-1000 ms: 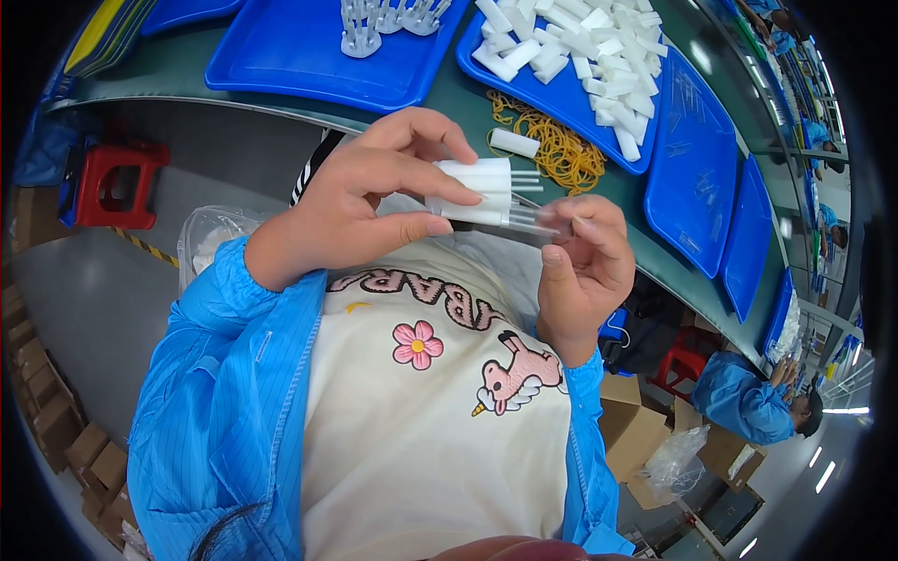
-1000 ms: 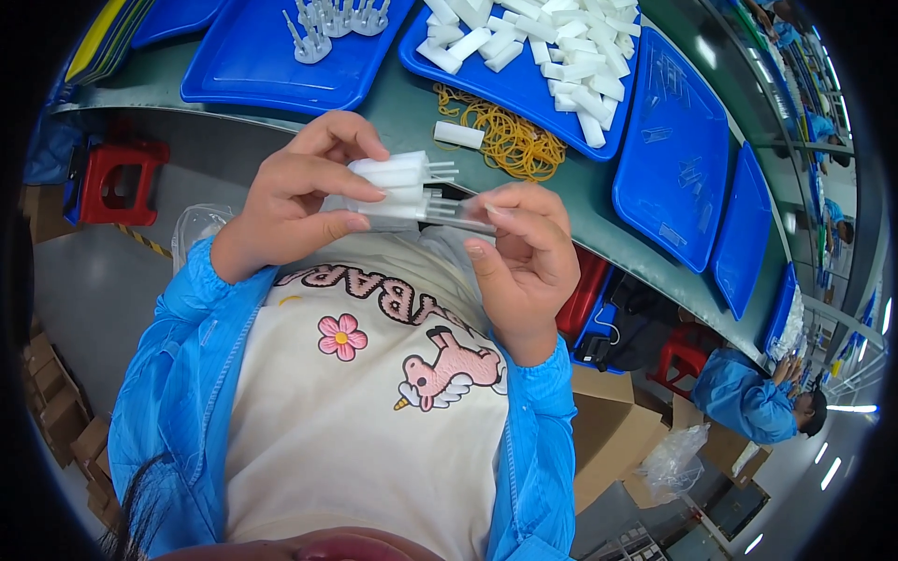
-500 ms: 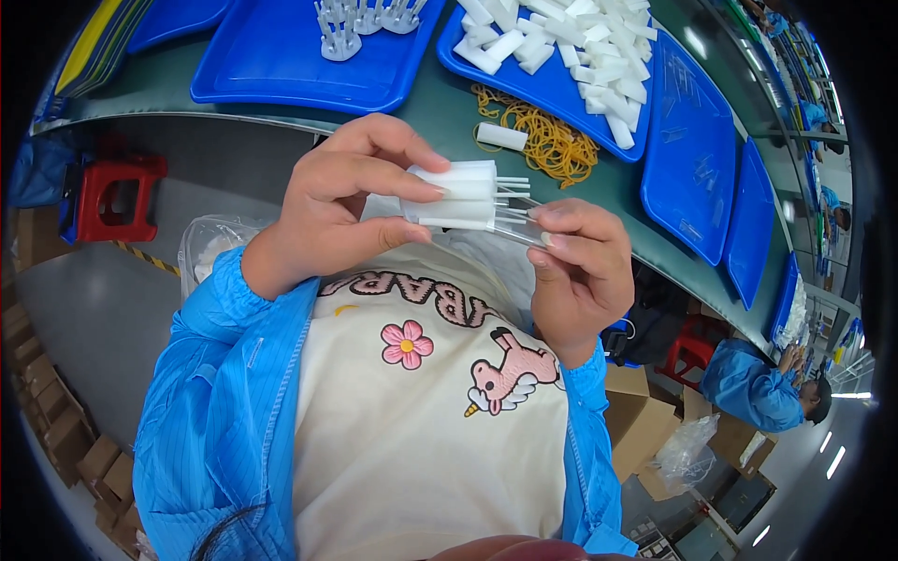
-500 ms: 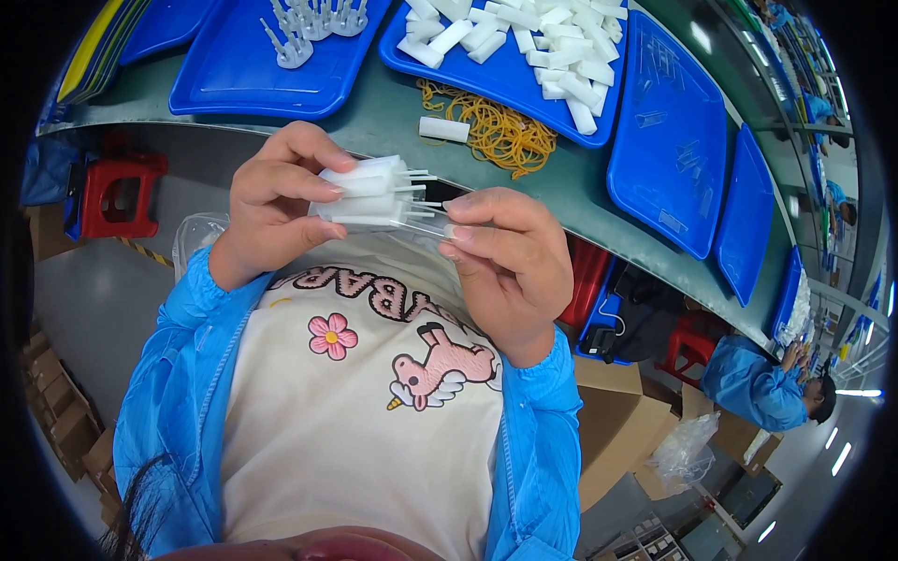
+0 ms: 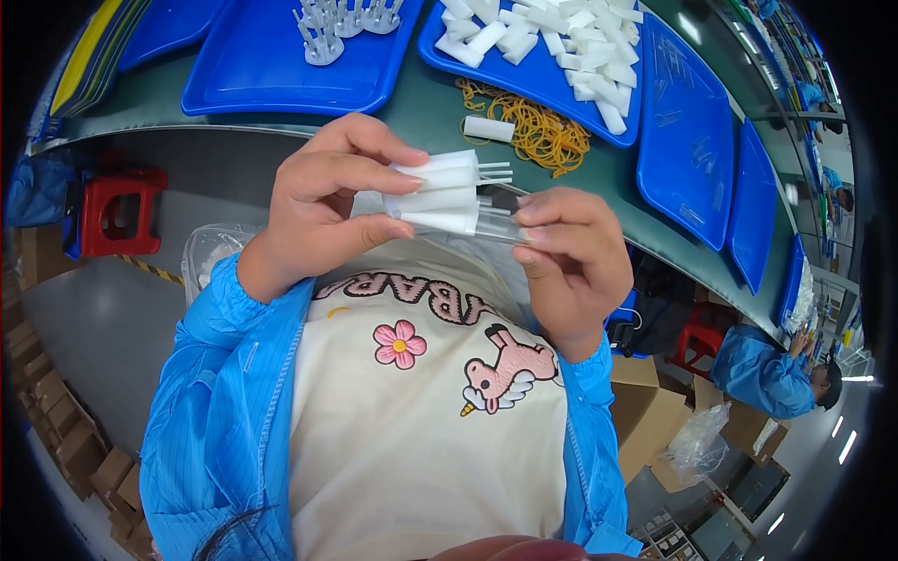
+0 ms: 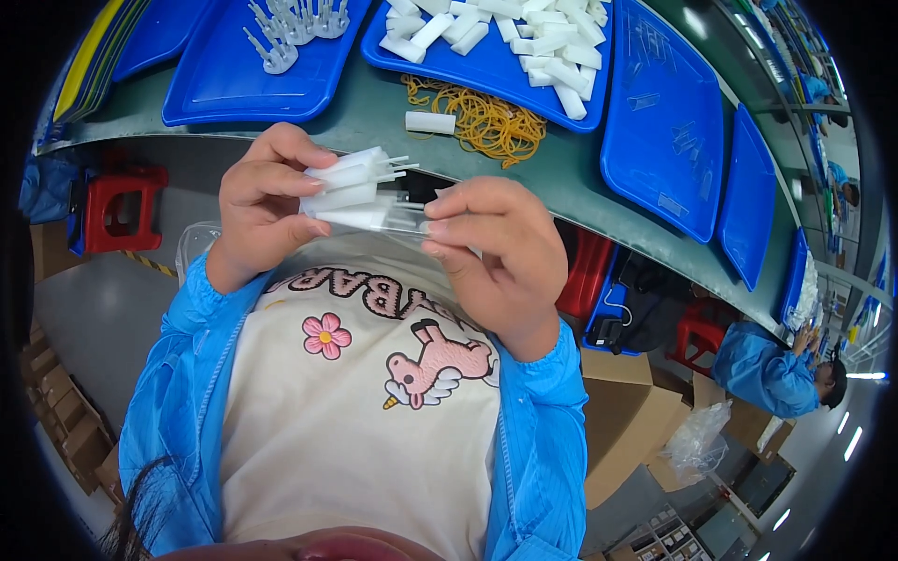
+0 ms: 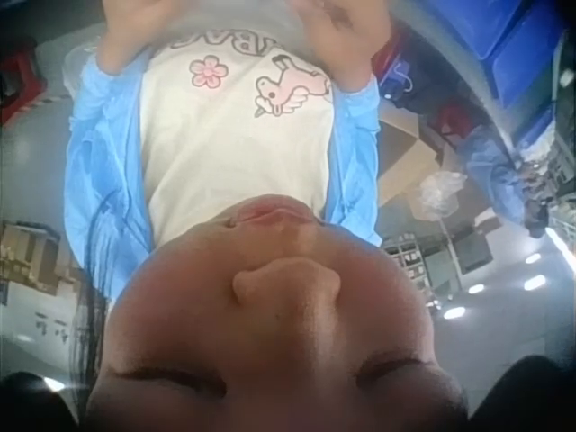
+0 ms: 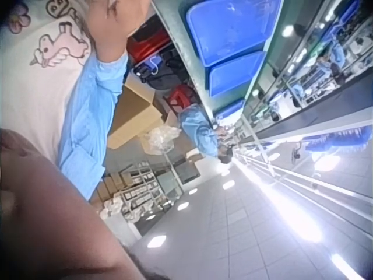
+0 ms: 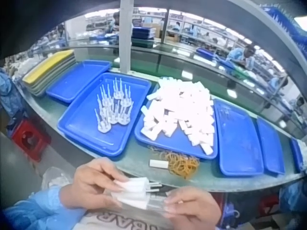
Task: The person assembles small white plastic components by hand, inserting one component into another.
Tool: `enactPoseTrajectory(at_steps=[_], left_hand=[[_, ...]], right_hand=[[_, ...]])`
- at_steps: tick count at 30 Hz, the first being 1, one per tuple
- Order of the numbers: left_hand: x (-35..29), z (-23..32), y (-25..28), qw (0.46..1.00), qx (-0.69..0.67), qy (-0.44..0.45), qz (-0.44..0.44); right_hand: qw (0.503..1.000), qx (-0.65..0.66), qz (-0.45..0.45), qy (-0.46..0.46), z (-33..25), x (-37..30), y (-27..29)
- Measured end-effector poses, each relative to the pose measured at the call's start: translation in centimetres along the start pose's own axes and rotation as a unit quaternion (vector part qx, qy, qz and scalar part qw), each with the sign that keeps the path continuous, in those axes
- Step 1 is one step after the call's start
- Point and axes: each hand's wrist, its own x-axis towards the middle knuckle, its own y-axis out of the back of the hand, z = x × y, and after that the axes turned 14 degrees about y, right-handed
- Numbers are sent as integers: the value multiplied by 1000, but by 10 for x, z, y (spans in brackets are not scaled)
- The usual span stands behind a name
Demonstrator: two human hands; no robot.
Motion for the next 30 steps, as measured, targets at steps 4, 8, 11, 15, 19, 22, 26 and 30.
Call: enactPoseTrajectory(at_steps=[4, 8, 11, 15, 19, 22, 26, 30], left_hand=[[0, -2, 0, 1000, -5, -4, -12], [-1, -6, 1, 1000, -18, -4, -19], [-3, -8, -1, 997, -72, 12, -27], [-3, -12, -8, 982, -170, 61, -59], [-2, -18, -9, 971, -201, 87, -99], [-4, -19, -9, 961, -221, 113, -121], [-3, -18, -15, 947, -261, 132, -133], [-1, -17, -20, 943, -280, 144, -108]], right_hand=[[990, 95, 56, -83, 2, -7, -6], [996, 4, 59, -60, -2, -5, -7], [990, 77, 68, -93, 1, -5, -9], [968, 143, 140, -149, -1, -8, -15], [978, 119, 105, -135, 0, -9, -8], [986, 99, 31, -128, 2, -9, -7], [977, 109, 108, -146, -1, -10, -20], [957, 140, 140, -211, 1, -17, -22]])
